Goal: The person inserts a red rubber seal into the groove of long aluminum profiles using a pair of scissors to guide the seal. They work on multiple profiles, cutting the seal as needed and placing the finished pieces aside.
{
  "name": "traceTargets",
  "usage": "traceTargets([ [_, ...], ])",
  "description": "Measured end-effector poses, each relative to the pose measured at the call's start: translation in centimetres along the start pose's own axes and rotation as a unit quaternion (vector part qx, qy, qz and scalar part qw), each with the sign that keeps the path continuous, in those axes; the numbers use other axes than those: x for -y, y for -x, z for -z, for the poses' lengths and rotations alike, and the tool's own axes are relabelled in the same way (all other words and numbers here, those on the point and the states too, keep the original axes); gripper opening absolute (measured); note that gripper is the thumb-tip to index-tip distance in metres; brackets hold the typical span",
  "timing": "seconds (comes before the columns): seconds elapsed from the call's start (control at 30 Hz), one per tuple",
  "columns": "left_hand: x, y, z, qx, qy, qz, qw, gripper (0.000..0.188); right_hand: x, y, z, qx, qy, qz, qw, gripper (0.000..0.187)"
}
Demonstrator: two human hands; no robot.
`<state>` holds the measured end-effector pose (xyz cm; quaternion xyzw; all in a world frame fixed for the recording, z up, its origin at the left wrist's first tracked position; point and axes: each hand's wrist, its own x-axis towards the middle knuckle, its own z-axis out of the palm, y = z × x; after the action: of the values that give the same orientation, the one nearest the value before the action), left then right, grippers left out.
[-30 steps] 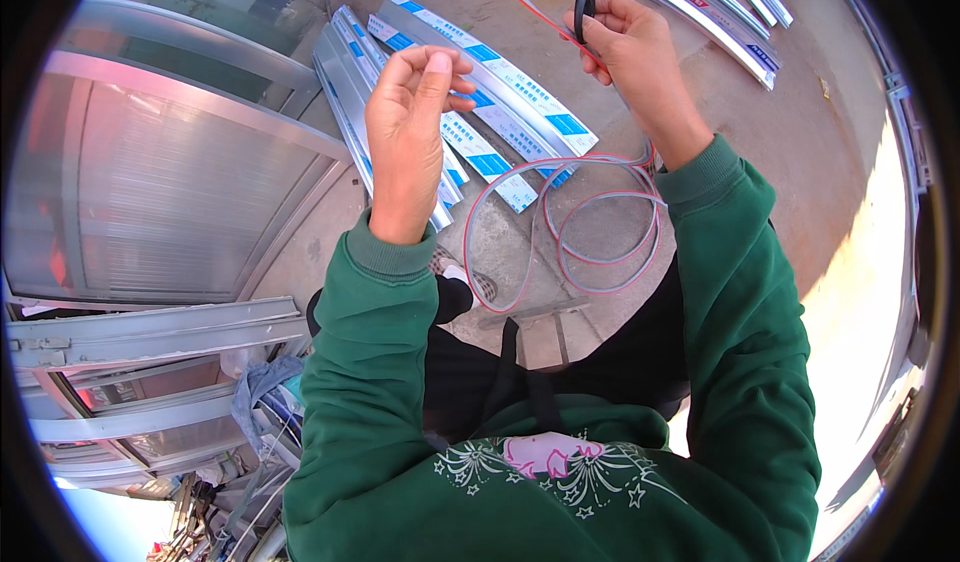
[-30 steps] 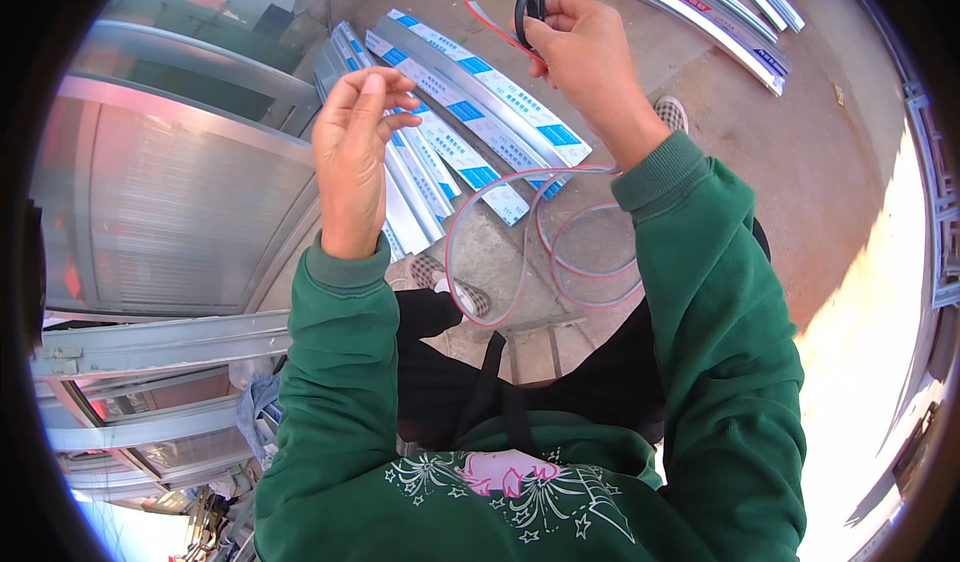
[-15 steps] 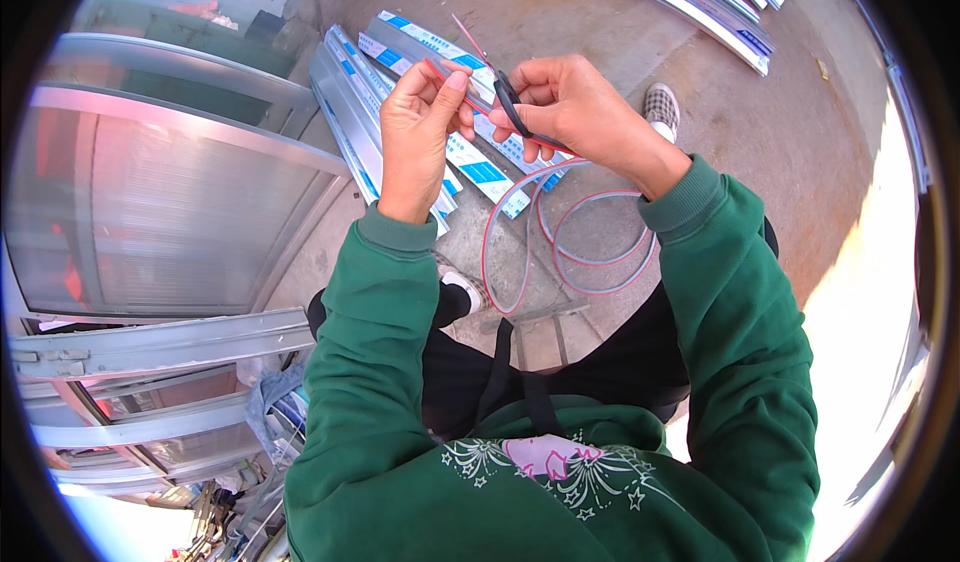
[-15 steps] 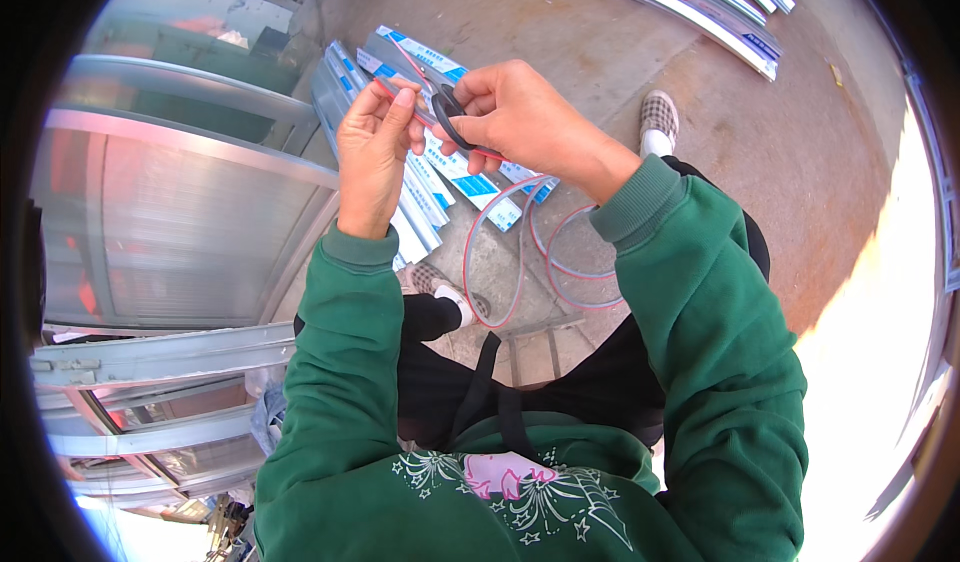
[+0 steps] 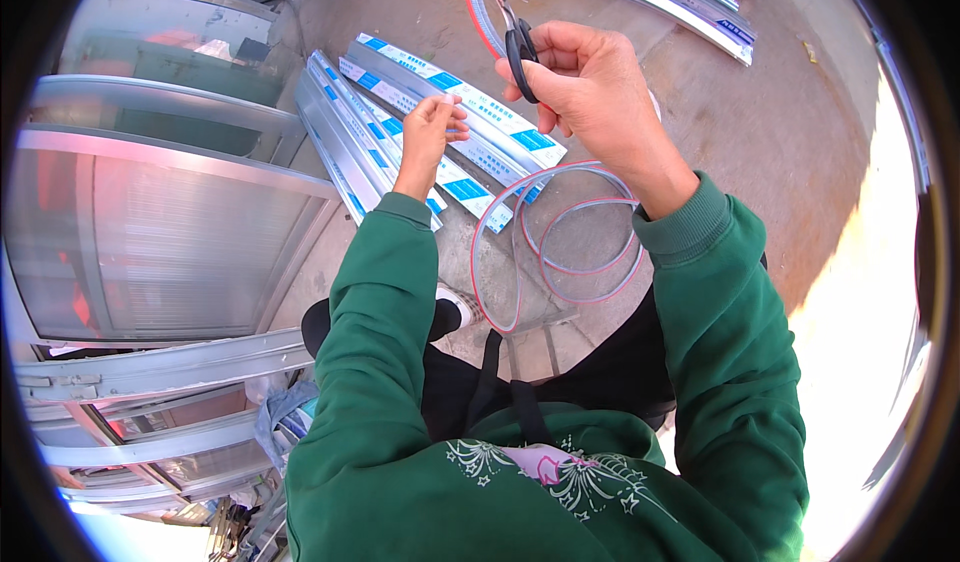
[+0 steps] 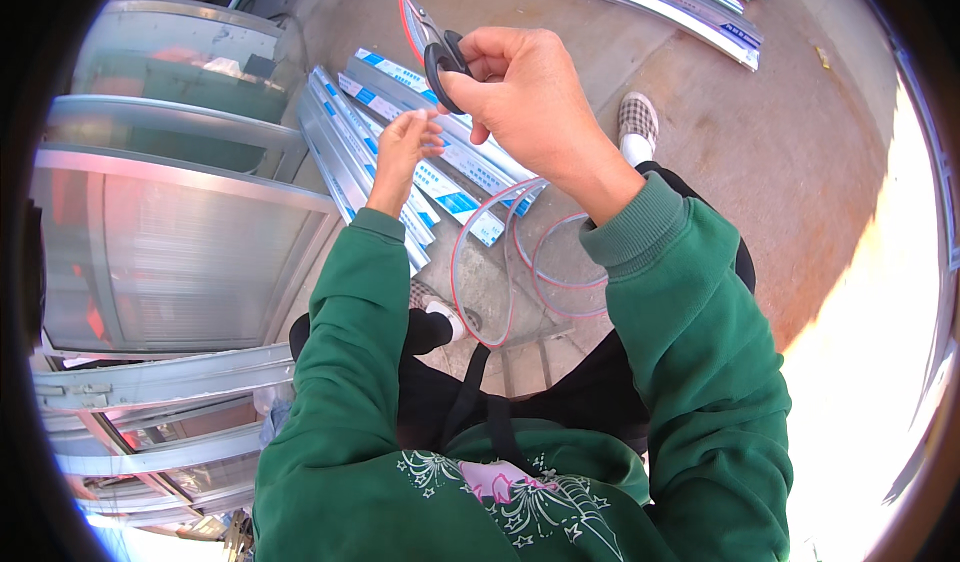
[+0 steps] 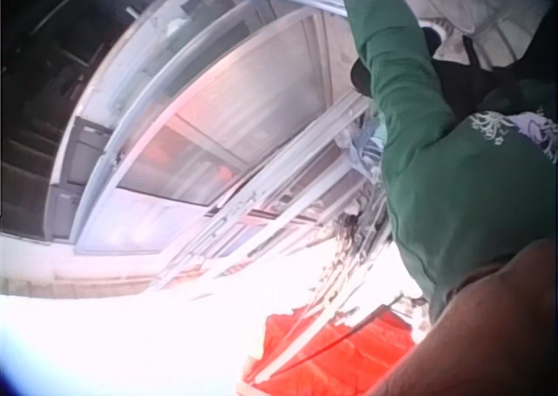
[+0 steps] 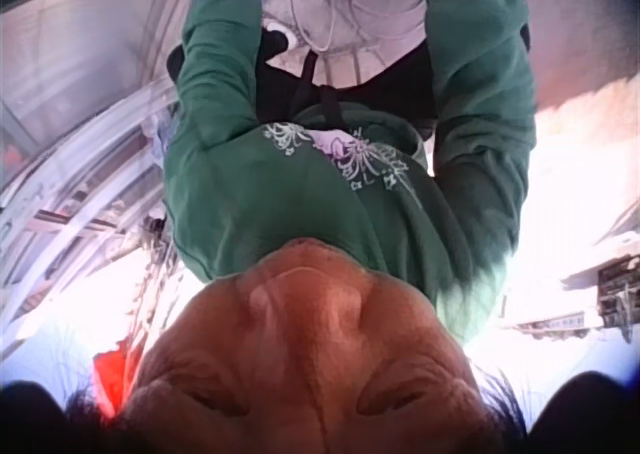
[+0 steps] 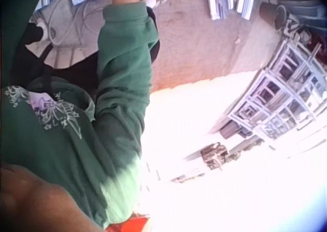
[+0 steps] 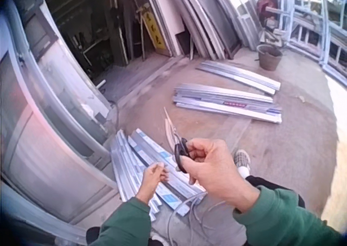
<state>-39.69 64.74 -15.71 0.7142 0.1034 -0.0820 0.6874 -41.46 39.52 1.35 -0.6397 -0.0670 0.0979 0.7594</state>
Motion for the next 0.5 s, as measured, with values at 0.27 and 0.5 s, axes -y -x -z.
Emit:
traceTargets([
  [0.27,22.0,-3.6,0.9,-0.064,-0.342,0.222,0.911,0.070,1.2,0.3,1.7,-0.048,-0.024,-0.039,0.998,0.015],
  [0.5,24.0,-5.3,0.0,-0.116,-0.221,0.354,0.901,0.087,1.5,0.4,1.9,-0.072,-0.042,-0.073,0.994,0.019],
])
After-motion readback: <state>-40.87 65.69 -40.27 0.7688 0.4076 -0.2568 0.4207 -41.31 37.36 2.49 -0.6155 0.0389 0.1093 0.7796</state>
